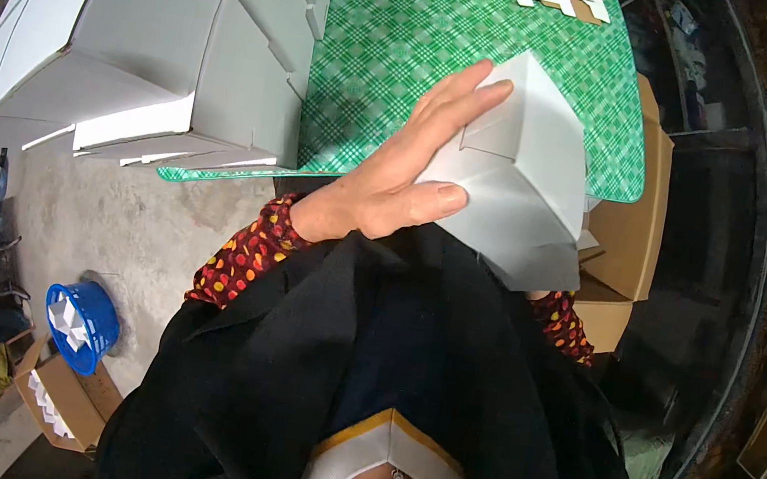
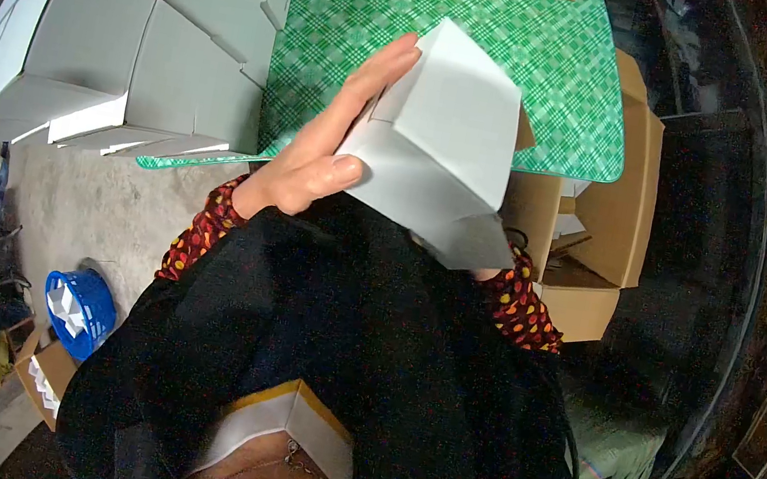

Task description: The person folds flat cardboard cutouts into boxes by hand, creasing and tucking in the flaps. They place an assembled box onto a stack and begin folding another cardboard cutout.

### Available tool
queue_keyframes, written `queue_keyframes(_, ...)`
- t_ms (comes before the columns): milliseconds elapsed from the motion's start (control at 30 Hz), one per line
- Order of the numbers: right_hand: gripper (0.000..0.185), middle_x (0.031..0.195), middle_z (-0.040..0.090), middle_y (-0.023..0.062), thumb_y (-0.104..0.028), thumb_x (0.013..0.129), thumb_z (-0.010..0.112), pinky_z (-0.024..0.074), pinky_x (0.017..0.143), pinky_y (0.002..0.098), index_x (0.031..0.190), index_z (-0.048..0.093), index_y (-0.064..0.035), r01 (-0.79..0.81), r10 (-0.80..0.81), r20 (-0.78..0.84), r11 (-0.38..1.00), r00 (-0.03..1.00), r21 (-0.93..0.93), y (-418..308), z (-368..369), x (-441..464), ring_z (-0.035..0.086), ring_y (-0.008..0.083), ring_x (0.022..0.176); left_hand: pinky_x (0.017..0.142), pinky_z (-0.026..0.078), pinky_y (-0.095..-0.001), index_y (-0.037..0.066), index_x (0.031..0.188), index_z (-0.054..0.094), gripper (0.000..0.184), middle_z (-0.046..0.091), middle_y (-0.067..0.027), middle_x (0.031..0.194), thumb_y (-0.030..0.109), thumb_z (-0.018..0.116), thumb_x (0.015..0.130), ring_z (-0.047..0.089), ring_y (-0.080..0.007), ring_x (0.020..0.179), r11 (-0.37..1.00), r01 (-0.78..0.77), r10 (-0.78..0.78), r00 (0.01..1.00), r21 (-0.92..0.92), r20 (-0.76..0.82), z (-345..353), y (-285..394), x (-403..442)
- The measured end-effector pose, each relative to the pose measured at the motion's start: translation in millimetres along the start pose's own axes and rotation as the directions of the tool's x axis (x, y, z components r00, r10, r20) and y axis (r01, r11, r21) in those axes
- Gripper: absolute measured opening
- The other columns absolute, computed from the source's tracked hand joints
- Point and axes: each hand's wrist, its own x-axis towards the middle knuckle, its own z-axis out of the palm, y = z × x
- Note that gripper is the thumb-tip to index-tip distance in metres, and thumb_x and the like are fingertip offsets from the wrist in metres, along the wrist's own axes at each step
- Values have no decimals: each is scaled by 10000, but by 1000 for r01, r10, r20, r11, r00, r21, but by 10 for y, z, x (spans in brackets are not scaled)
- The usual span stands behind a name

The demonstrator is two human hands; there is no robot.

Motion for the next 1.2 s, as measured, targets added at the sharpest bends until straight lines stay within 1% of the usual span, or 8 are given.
queue_keyframes(100, 724, 1581, 415, 143, -358, 1015, 618, 459, 1121, 518, 1611, 253, -170, -22, 15, -92, 997, 996, -74, 121, 427, 121, 492, 317, 1391, 1209, 183, -578, 84, 1632, 181, 840, 118, -264, 1668, 455, 522, 959, 117, -447, 1532, 995, 50, -49, 999, -81, 10, -61, 55, -3)
queue_keyframes(267, 675, 1462, 533, 168, -298, 997, 626, 505, 1077, 482, 1565, 322, -95, -9, 9, 2, 937, 1000, 350, 405, 158, 654, 586, 320, 1277, 1199, 221, -542, 100, 1637, 175, 893, 180, -246, 1656, 495, 556, 932, 226, -418, 1501, 944, 255, -261, 965, -207, -1, -44, -94, 101)
queue_keyframes(333, 644, 1439, 552, 166, -316, 986, 629, 515, 1051, 468, 1531, 373, -88, 117, -94, 133, 977, 987, -177, 359, 134, 629, 599, 312, 1249, 1197, 221, -561, 83, 1632, 188, 991, 183, -227, 1664, 568, 572, 858, 253, -410, 1495, 853, 356, -390, 921, -382, -14, -50, -211, 130)
queue_keyframes(467, 447, 1242, 652, 149, -240, 940, 636, 546, 904, 428, 1340, 558, -55, 394, -61, 389, 190, 919, -900, 111, 375, 546, 657, 299, 1058, 1196, 229, -564, 62, 1625, 211, 1097, 213, -206, 1663, 646, 591, 777, 294, -396, 1483, 690, 379, -512, 858, -616, -46, 76, -449, 49)
queue_keyframes(567, 308, 1061, 675, 113, -164, 881, 642, 542, 806, 423, 1173, 630, -67, 541, -69, 577, -273, 814, -795, 35, 563, 532, 658, 284, 891, 1197, 257, -521, 53, 1616, 244, 1110, 294, -198, 1637, 657, 599, 756, 334, -375, 1467, 612, 166, -500, 838, -773, -217, 159, -652, -38)
queue_keyframes(733, 223, 986, 648, 75, -126, 862, 625, 527, 800, 410, 1080, 624, -79, 478, -66, 681, -663, 729, -576, 81, 651, 459, 634, 260, 840, 1187, 291, -474, 46, 1591, 321, 1095, 390, -180, 1593, 701, 571, 750, 400, -342, 1430, 477, 71, -559, 794, -876, -240, 163, -778, -140)
queue_keyframes(933, 170, 1038, 636, 54, -148, 876, 607, 499, 911, 391, 1032, 613, -79, 435, 0, 510, -522, 860, -734, -52, 604, 155, 624, 225, 946, 1168, 338, -434, 69, 1593, 328, 1028, 458, -156, 1546, 645, 609, 788, 470, -306, 1375, 192, -42, -591, 793, -980, -150, 118, -844, -169)
queue_keyframes(1200, 202, 1221, 622, 85, -99, 874, 653, 483, 1019, 341, 1055, 636, -13, 573, -4, 664, -501, 748, -649, 87, 721, 132, 615, 238, 1120, 1105, 412, -435, 54, 1487, 468, 945, 554, -151, 1449, 704, 594, 813, 539, -293, 1294, 75, -176, -717, 675, -982, -176, 110, -1294, -480)
